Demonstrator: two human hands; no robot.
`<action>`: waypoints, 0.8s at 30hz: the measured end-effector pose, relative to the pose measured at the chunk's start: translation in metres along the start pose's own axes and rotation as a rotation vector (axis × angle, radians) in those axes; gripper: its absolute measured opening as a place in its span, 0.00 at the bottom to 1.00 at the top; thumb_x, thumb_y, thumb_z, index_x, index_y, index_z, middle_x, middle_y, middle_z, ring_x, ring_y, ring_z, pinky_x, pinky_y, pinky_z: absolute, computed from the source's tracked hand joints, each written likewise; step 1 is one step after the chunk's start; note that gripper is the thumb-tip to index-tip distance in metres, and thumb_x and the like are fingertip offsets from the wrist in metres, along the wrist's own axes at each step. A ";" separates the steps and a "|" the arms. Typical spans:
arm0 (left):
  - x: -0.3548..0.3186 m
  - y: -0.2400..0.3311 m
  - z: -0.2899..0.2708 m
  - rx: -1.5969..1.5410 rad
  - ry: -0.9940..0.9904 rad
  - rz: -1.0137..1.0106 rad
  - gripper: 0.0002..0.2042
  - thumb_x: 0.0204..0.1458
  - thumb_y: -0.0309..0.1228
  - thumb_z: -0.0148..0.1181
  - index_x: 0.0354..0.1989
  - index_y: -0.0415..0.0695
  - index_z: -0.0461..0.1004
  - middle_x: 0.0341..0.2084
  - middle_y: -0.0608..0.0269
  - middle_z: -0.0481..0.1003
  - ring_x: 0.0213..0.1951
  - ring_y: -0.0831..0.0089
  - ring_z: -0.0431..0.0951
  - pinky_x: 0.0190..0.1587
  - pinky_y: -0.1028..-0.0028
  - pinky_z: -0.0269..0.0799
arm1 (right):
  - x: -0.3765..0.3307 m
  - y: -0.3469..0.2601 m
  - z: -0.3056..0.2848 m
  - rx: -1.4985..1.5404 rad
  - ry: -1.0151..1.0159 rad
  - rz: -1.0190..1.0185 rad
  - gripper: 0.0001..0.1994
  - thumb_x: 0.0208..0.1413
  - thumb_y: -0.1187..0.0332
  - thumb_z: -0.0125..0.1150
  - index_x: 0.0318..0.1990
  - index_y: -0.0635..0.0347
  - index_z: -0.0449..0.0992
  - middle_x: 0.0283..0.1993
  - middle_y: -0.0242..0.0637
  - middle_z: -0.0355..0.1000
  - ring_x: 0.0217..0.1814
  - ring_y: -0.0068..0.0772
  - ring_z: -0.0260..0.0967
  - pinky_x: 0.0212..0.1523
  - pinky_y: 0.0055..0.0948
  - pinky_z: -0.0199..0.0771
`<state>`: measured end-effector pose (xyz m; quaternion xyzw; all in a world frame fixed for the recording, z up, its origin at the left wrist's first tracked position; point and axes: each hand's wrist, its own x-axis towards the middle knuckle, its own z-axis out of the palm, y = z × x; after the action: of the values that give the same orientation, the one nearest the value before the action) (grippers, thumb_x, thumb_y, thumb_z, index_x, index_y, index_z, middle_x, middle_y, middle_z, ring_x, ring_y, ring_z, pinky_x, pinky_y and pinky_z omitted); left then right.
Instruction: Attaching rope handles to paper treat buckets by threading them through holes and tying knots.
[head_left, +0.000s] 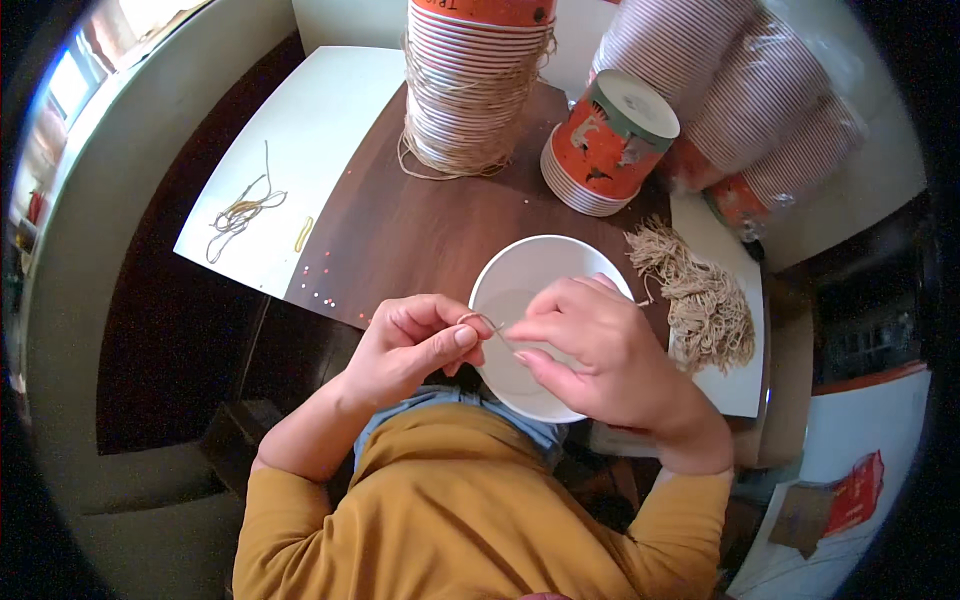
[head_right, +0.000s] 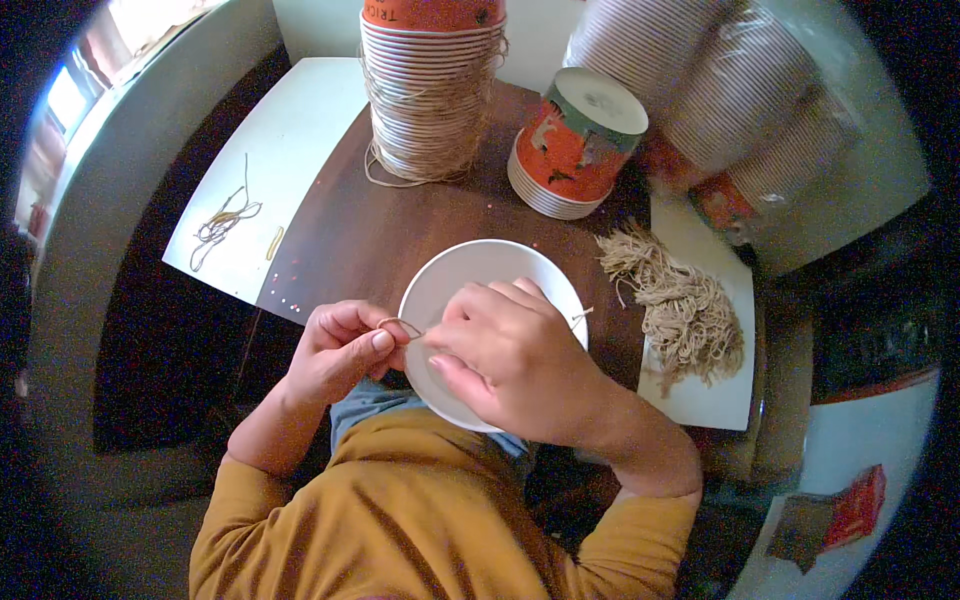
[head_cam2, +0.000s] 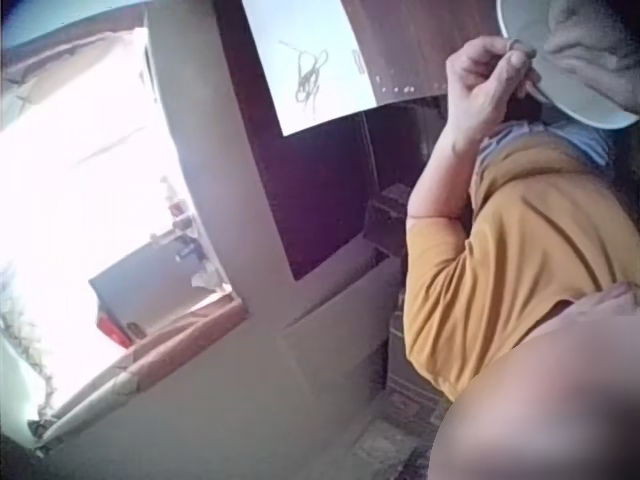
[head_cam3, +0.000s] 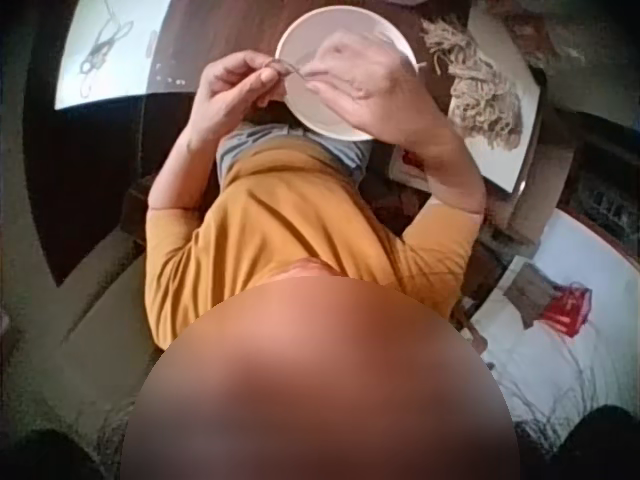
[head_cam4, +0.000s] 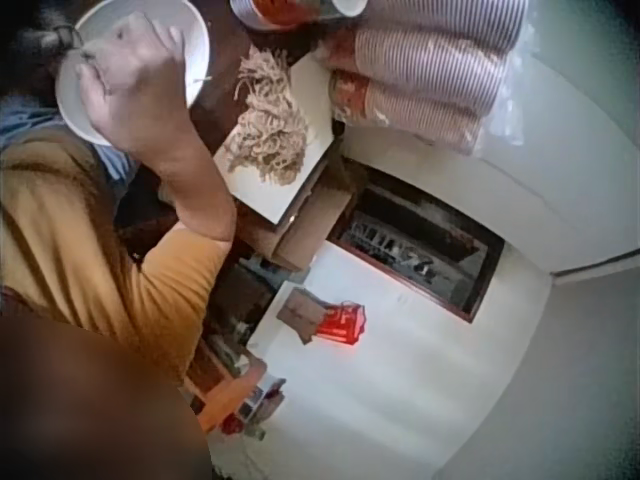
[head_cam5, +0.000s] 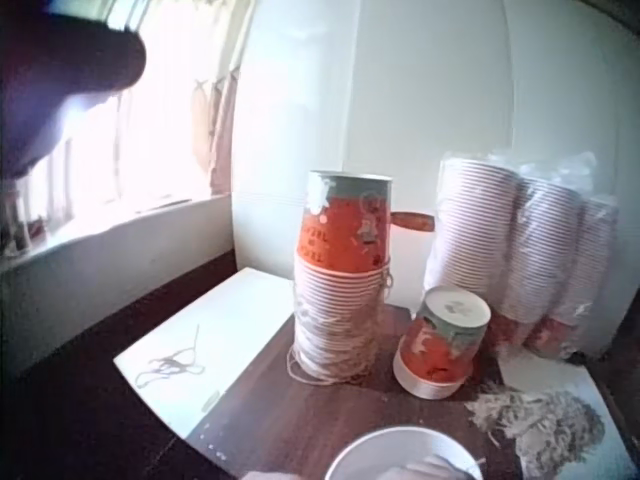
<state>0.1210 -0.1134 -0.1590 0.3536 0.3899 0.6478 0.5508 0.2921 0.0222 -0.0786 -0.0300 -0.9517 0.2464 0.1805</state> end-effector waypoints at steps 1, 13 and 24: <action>0.001 0.000 0.001 -0.006 -0.011 -0.001 0.08 0.59 0.31 0.56 0.39 0.39 0.76 0.27 0.65 0.78 0.27 0.85 0.72 0.29 0.84 0.67 | 0.000 0.000 0.004 -0.002 0.001 0.006 0.07 0.44 0.70 0.64 0.32 0.56 0.75 0.32 0.35 0.67 0.35 0.37 0.67 0.37 0.37 0.62; 0.039 -0.034 0.034 -0.172 0.125 0.239 0.07 0.56 0.24 0.57 0.41 0.36 0.73 0.34 0.62 0.77 0.34 0.79 0.76 0.39 0.78 0.74 | 0.004 0.005 0.005 -0.401 0.208 0.106 0.06 0.43 0.73 0.60 0.27 0.59 0.69 0.31 0.41 0.64 0.35 0.45 0.66 0.37 0.43 0.64; 0.016 -0.020 0.042 0.273 0.082 0.224 0.05 0.54 0.19 0.57 0.39 0.35 0.73 0.32 0.64 0.76 0.34 0.82 0.76 0.37 0.81 0.74 | -0.032 -0.035 0.031 -0.246 0.263 0.322 0.07 0.51 0.74 0.57 0.35 0.62 0.65 0.29 0.42 0.65 0.25 0.47 0.70 0.22 0.37 0.74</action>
<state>0.1642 -0.0910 -0.1575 0.4394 0.4545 0.6602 0.4056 0.3115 -0.0272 -0.0975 -0.2350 -0.9258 0.1484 0.2562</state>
